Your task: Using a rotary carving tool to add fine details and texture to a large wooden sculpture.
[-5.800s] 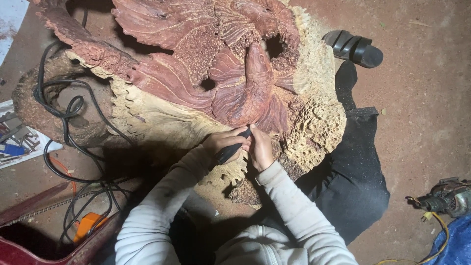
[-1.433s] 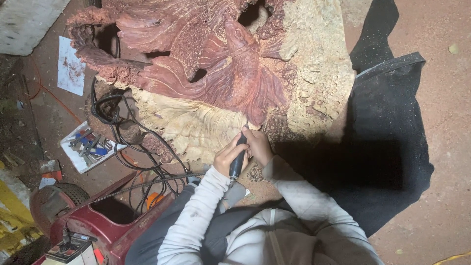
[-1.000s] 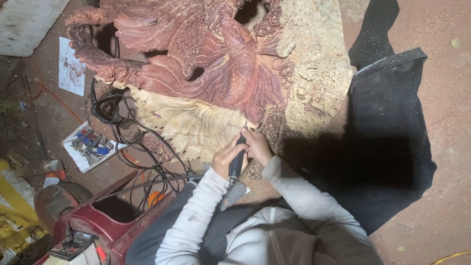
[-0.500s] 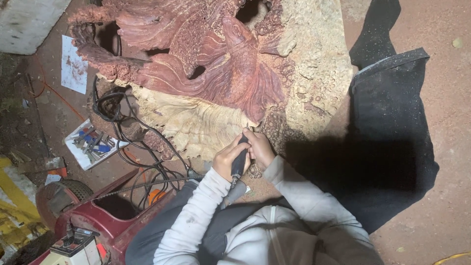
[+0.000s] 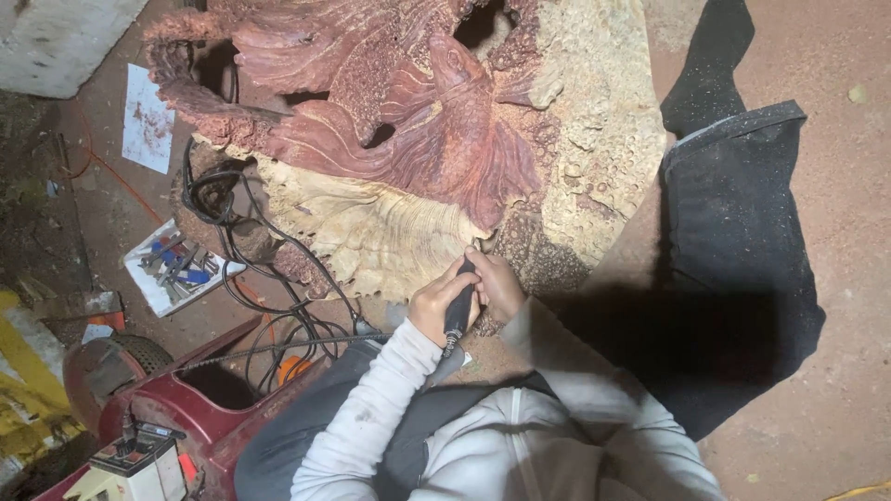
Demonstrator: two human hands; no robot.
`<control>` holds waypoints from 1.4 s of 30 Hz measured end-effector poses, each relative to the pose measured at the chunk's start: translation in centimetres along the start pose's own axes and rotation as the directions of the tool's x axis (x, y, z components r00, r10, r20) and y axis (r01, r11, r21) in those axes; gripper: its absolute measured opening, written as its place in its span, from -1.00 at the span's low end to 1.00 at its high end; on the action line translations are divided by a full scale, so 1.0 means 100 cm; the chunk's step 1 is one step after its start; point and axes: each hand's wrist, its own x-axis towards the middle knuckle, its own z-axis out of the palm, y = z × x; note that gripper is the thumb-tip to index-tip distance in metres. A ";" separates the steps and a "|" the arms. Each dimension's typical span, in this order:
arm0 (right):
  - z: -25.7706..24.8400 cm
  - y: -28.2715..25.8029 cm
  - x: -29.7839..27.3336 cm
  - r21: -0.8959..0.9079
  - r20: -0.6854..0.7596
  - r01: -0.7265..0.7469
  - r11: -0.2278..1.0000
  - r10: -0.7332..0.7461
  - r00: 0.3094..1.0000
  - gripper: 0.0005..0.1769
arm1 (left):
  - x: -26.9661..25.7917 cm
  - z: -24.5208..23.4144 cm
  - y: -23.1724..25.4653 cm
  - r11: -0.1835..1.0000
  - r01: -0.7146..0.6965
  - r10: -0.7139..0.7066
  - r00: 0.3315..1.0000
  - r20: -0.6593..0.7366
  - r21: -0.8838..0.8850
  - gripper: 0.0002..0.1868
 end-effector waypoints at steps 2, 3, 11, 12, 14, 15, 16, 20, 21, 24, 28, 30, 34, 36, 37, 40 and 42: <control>-0.001 0.003 0.002 0.057 0.033 -0.047 0.997 0.045 0.998 -0.62 | -0.003 -0.003 0.003 0.987 0.078 -0.076 0.997 0.020 -0.140 -0.78; 0.005 -0.005 -0.022 0.045 0.041 -0.040 0.998 0.038 0.998 -0.62 | -0.006 -0.004 0.011 0.988 0.075 -0.075 0.997 0.004 -0.136 -0.78; 0.013 -0.020 -0.113 -0.064 0.301 0.365 0.929 -0.331 0.894 -0.69 | -0.036 -0.015 0.046 0.860 0.012 0.141 0.955 -0.260 0.510 -0.92; 0.013 -0.016 -0.111 -0.079 0.318 0.367 0.927 -0.326 0.890 -0.69 | -0.046 -0.029 0.042 0.856 0.029 0.137 0.950 -0.279 0.516 -0.92; 0.008 -0.003 -0.112 0.141 0.432 0.160 0.977 -0.206 0.878 -0.75 | -0.075 -0.055 0.038 0.460 0.887 -0.701 0.391 0.596 -0.041 -0.58; 0.010 -0.004 -0.114 0.128 0.435 0.154 0.980 -0.195 0.879 -0.75 | -0.070 -0.061 0.044 0.450 0.892 -0.705 0.389 0.593 -0.050 -0.58; 0.013 -0.006 -0.116 -0.059 0.404 0.243 0.968 -0.200 0.893 -0.73 | -0.064 -0.067 0.049 0.871 0.464 -0.402 0.862 0.309 -0.163 -0.70; 0.027 -0.008 -0.127 0.080 0.464 0.124 0.989 -0.147 0.873 -0.76 | -0.069 -0.079 0.056 0.995 -0.074 0.074 0.997 -0.006 0.063 -0.66; 0.027 -0.008 -0.123 0.072 0.471 0.124 0.990 -0.143 0.870 -0.76 | -0.069 -0.081 0.054 0.995 -0.070 0.071 0.997 -0.015 0.068 -0.66; 0.028 -0.008 -0.122 -0.191 0.440 0.434 0.881 -0.318 0.840 -0.65 | -0.078 -0.101 0.054 0.961 0.007 0.012 0.998 -0.069 0.277 -0.57; 0.032 -0.004 -0.120 -0.288 0.417 0.488 0.824 -0.351 0.838 -0.65 | -0.115 -0.177 0.048 0.897 0.146 -0.083 0.983 -0.165 0.418 -0.64; 0.031 0.000 -0.117 -0.366 0.463 0.518 0.773 -0.331 0.822 -0.62 | -0.148 -0.217 0.049 0.779 0.332 -0.195 0.934 -0.299 0.532 -0.50; 0.033 0.003 -0.111 -0.155 0.530 0.455 0.877 -0.315 0.787 -0.66 | -0.220 -0.283 0.022 0.620 0.707 -0.273 0.602 -0.751 0.341 -0.76; 0.029 0.003 -0.109 -0.165 0.544 0.471 0.866 -0.318 0.776 -0.65 | -0.269 -0.305 -0.018 0.525 0.803 -0.286 0.477 -0.831 0.281 -0.85; 0.025 0.003 -0.108 -0.175 0.553 0.484 0.858 -0.321 0.769 -0.64 | -0.296 -0.314 -0.046 0.419 0.873 -0.337 0.405 -0.850 0.250 -0.84; 0.012 0.000 -0.100 -0.174 0.544 0.492 0.853 -0.333 0.770 -0.66 | -0.333 -0.350 -0.090 0.250 0.935 -0.358 0.330 -0.873 0.250 -0.84; 0.004 0.002 -0.101 -0.159 0.513 0.485 0.860 -0.348 0.785 -0.69 | -0.343 -0.377 -0.114 0.199 0.935 -0.344 0.347 -0.872 0.294 -0.85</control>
